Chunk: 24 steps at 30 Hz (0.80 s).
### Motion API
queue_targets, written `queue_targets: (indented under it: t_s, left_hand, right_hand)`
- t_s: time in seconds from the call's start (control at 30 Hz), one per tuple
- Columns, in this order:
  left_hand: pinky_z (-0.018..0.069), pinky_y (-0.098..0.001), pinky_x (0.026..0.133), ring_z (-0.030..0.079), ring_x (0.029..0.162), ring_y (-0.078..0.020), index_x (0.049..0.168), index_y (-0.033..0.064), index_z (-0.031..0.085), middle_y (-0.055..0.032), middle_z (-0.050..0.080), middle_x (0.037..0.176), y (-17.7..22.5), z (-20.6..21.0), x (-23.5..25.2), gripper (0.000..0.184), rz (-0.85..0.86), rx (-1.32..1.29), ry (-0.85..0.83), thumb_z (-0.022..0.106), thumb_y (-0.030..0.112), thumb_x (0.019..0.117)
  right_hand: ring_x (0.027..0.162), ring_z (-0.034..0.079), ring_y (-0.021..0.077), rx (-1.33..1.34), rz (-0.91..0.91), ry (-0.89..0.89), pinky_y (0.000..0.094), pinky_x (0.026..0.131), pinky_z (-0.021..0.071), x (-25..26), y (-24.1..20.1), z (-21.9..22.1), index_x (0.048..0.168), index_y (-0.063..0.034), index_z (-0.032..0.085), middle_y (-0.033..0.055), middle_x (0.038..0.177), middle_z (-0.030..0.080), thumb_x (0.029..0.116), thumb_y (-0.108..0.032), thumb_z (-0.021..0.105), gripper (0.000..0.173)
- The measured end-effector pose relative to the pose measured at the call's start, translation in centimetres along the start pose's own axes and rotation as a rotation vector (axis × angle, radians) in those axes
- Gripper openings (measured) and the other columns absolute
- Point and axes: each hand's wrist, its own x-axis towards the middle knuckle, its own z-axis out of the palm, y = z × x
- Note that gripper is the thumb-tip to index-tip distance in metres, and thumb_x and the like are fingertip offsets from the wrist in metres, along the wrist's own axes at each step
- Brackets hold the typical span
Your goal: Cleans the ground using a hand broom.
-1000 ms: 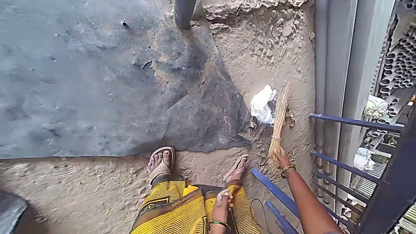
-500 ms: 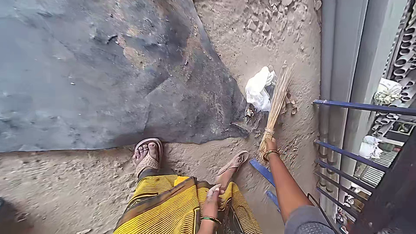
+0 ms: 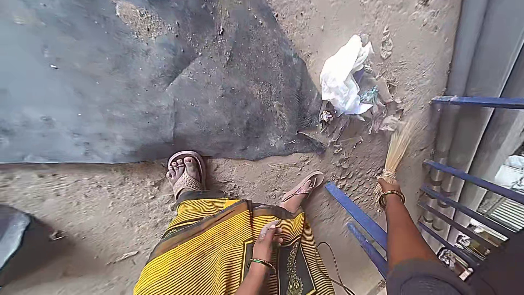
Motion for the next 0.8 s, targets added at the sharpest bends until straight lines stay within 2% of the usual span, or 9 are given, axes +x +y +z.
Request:
queue_targets:
  t_s: [0.13,0.27,0.4,0.57,0.67,0.8]
  left_hand:
    - [0.0503,-0.0238,0.062,0.060,0.065,-0.0095,0.136,-0.0020,0.054,-0.0083,0.065,0.096,0.4,0.1,0.2,0.035,-0.005,-0.010,0.009,0.035,0.016,0.1130]
    - [0.0504,-0.0246,0.063,0.060,0.066,-0.0102,0.136,-0.0020,0.054,-0.0083,0.065,0.096,0.5,0.1,0.0,0.035,-0.001,-0.044,0.001,0.036,0.017,0.1129]
    - [0.0510,-0.0249,0.063,0.060,0.066,-0.0108,0.136,-0.0015,0.054,-0.0086,0.065,0.096,1.1,0.0,-0.4,0.034,-0.002,-0.058,-0.003,0.035,0.016,0.1130]
    - [0.0511,-0.0251,0.063,0.061,0.067,-0.0108,0.135,-0.0014,0.054,-0.0085,0.065,0.097,1.9,-0.1,-1.1,0.035,0.012,-0.064,-0.031,0.035,0.017,0.1131]
    - [0.0505,-0.0257,0.064,0.060,0.068,-0.0114,0.136,-0.0015,0.054,-0.0094,0.065,0.098,2.3,-0.3,-1.2,0.035,0.016,-0.079,-0.047,0.035,0.017,0.1133]
    - [0.0505,-0.0259,0.065,0.060,0.069,-0.0116,0.137,-0.0011,0.053,-0.0099,0.065,0.100,2.9,-0.4,-1.5,0.035,0.011,-0.092,-0.065,0.035,0.017,0.1133]
  right_hand:
    - [0.137,0.053,0.0401,-0.282,-0.095,-0.119,0.0536,0.114,0.0404,-2.4,-2.9,1.7,0.159,0.0004,0.030,0.0291,0.146,0.054,0.1001,-0.031,0.068,0.077]
    - [0.130,0.059,0.0440,-0.432,-0.181,-0.183,0.0562,0.110,0.0445,-6.5,-1.5,2.9,0.160,0.0008,0.029,0.0315,0.138,0.060,0.1005,-0.034,0.067,0.079]
    - [0.124,0.063,0.0444,-0.501,-0.234,-0.262,0.0574,0.107,0.0469,-11.1,2.5,3.2,0.162,-0.0005,0.026,0.0305,0.133,0.063,0.1011,-0.035,0.066,0.081]
    - [0.121,0.065,0.0444,-0.554,-0.347,-0.294,0.0563,0.105,0.0492,-16.3,7.5,1.8,0.165,-0.0052,0.018,0.0283,0.142,0.059,0.0979,-0.028,0.069,0.088]
    - [0.119,0.066,0.0469,-0.488,-0.427,-0.230,0.0599,0.103,0.0503,-18.0,10.9,0.2,0.164,-0.0031,0.023,0.0300,0.142,0.058,0.0936,-0.022,0.074,0.088]
    - [0.118,0.066,0.0481,-0.490,-0.359,-0.159,0.0621,0.101,0.0499,-17.9,13.7,-2.0,0.162,-0.0030,0.028,0.0308,0.138,0.061,0.0923,-0.020,0.075,0.086]
